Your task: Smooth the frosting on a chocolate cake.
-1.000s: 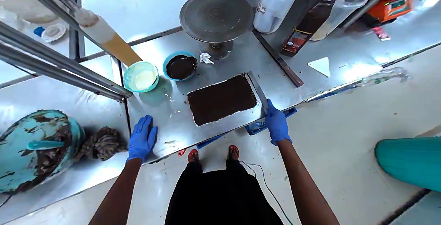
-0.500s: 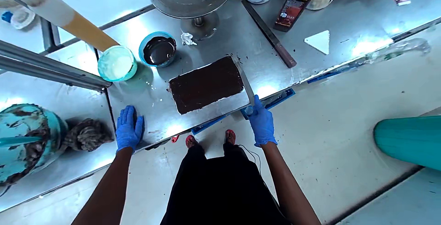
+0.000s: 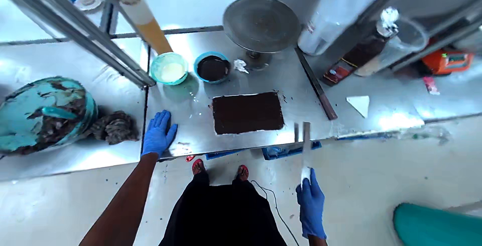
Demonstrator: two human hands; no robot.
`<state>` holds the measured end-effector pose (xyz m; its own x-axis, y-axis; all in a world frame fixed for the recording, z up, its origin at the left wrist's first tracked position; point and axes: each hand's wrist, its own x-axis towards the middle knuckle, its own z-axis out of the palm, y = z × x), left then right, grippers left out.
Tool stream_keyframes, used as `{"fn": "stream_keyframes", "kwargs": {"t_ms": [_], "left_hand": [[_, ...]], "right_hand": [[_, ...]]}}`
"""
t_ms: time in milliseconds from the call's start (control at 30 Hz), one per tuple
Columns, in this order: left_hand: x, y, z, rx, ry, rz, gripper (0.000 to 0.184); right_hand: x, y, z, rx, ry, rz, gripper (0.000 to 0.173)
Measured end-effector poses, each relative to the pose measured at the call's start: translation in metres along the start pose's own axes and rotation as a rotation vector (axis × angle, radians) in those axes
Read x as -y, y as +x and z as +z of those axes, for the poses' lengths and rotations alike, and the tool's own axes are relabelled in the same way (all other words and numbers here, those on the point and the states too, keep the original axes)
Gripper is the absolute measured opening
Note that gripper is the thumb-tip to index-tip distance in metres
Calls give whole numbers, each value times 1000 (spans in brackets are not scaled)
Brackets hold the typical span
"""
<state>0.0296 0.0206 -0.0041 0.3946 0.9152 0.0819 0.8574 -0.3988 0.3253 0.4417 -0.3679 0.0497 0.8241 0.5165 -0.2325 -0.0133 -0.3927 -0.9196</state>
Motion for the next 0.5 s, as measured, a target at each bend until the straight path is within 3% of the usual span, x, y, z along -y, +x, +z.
{"fn": "stream_keyframes", "kwargs": {"t_ms": [167,300,500], "left_hand": [[-3,-1,-1,-8,-34,-11,69],[-4,1,0,-18,-63,-30,68],[-9,0,-4,17,-83,-49,68]], "right_hand": [[55,28,33,69,-3,-94,38],[116,56,120,267,-211,-311,39],[172,55,260,328,-608,-498,43]]}}
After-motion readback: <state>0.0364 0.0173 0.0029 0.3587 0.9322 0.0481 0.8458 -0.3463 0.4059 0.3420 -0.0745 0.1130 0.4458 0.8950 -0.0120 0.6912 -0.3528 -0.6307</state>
